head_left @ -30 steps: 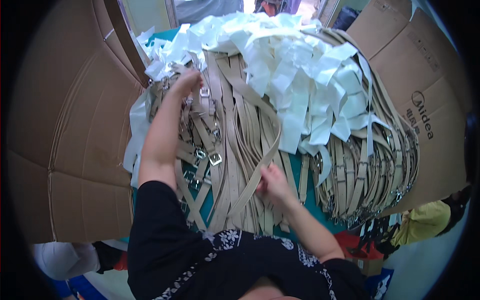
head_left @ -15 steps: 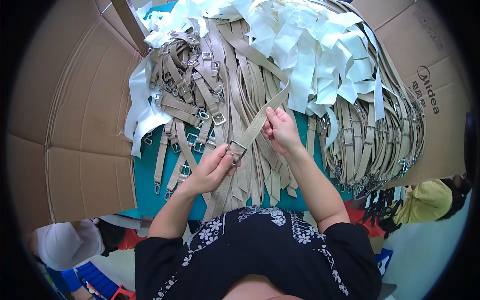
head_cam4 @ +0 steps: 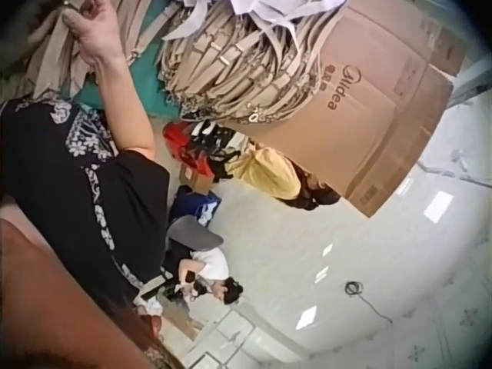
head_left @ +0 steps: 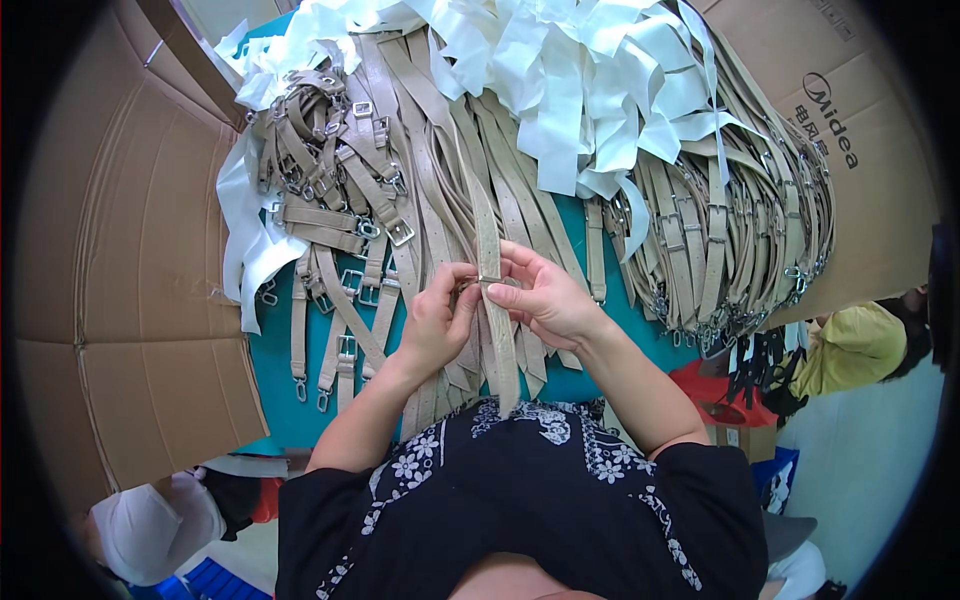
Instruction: Rolling and organizing long belt straps in a factory workstation.
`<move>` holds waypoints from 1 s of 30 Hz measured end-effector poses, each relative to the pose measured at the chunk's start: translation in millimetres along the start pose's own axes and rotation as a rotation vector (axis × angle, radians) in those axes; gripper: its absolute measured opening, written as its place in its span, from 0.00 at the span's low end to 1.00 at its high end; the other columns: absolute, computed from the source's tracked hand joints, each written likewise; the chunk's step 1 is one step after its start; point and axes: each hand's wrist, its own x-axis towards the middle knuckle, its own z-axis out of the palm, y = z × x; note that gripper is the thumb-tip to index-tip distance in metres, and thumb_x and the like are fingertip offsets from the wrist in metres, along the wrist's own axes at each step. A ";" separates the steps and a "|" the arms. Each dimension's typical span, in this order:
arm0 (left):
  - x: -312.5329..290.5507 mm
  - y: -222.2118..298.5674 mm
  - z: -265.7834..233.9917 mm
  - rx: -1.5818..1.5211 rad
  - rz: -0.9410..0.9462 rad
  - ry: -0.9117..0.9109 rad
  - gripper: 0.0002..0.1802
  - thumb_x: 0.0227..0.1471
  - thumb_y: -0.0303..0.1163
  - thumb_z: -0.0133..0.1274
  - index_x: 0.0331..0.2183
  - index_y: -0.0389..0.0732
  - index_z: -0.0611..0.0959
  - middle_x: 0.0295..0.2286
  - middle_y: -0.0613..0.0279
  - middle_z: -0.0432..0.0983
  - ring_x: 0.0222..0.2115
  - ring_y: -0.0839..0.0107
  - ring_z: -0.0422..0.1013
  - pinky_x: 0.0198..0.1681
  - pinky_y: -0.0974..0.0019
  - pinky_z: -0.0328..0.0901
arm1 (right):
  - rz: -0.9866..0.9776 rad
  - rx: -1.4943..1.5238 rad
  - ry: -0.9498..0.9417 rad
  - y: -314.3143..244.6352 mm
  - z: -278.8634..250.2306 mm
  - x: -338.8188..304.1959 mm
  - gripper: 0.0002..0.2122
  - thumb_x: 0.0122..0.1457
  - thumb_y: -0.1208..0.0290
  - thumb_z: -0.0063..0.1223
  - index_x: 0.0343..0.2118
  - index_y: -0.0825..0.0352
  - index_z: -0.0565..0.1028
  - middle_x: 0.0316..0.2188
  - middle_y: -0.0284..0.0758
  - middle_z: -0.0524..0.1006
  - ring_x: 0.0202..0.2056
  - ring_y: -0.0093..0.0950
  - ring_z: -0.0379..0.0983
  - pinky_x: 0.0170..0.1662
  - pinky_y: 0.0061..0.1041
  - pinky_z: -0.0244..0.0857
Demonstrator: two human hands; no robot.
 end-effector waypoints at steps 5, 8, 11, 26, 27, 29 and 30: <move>5.3 -5.4 8.6 0.061 -0.009 0.084 0.09 0.51 0.24 0.47 0.36 0.34 0.71 0.24 0.54 0.73 0.24 0.65 0.72 0.26 0.68 0.65 | 0.018 -0.022 0.040 7.8 0.4 -13.1 0.33 0.50 0.76 0.55 0.57 0.65 0.52 0.41 0.30 0.67 0.34 0.15 0.65 0.31 0.13 0.61; 4.5 -7.0 12.2 0.069 -0.010 0.108 0.09 0.51 0.25 0.47 0.36 0.34 0.71 0.23 0.54 0.73 0.23 0.66 0.72 0.26 0.68 0.65 | 0.020 0.004 0.016 10.2 1.2 -15.2 0.33 0.50 0.76 0.56 0.57 0.64 0.52 0.41 0.31 0.67 0.34 0.14 0.64 0.29 0.12 0.61; 3.9 -7.2 16.7 0.030 -0.024 0.107 0.09 0.52 0.27 0.47 0.36 0.34 0.71 0.23 0.54 0.73 0.24 0.68 0.72 0.26 0.68 0.65 | -0.024 -0.054 0.009 17.7 -1.0 -12.8 0.32 0.49 0.76 0.56 0.56 0.63 0.54 0.40 0.29 0.67 0.33 0.14 0.64 0.29 0.12 0.61; -5.6 10.7 17.0 0.127 -0.030 0.124 0.09 0.51 0.27 0.49 0.35 0.33 0.73 0.23 0.55 0.74 0.24 0.74 0.73 0.26 0.72 0.65 | 0.055 0.198 -0.147 32.0 -11.1 -14.4 0.30 0.47 0.78 0.58 0.53 0.61 0.55 0.34 0.26 0.69 0.31 0.14 0.67 0.30 0.13 0.63; -7.5 14.2 16.5 0.154 -0.046 0.089 0.09 0.50 0.27 0.49 0.35 0.33 0.73 0.24 0.55 0.75 0.25 0.75 0.73 0.27 0.72 0.66 | 0.057 0.198 -0.148 30.9 -9.3 -14.4 0.30 0.47 0.78 0.58 0.53 0.61 0.55 0.34 0.26 0.69 0.31 0.14 0.67 0.30 0.13 0.63; -9.5 3.7 17.9 0.012 -0.085 0.065 0.09 0.51 0.26 0.48 0.35 0.33 0.73 0.25 0.57 0.75 0.26 0.76 0.72 0.27 0.73 0.65 | -0.016 0.011 -0.084 26.1 -4.8 -13.0 0.27 0.48 0.76 0.58 0.50 0.62 0.58 0.30 0.26 0.70 0.29 0.15 0.69 0.28 0.14 0.65; -10.3 -1.6 17.1 -0.129 -0.120 0.041 0.08 0.51 0.26 0.48 0.35 0.32 0.72 0.25 0.58 0.75 0.26 0.78 0.71 0.28 0.74 0.65 | -0.017 0.011 -0.086 25.0 -6.1 -12.3 0.27 0.48 0.76 0.58 0.50 0.62 0.58 0.30 0.26 0.70 0.29 0.15 0.69 0.28 0.14 0.65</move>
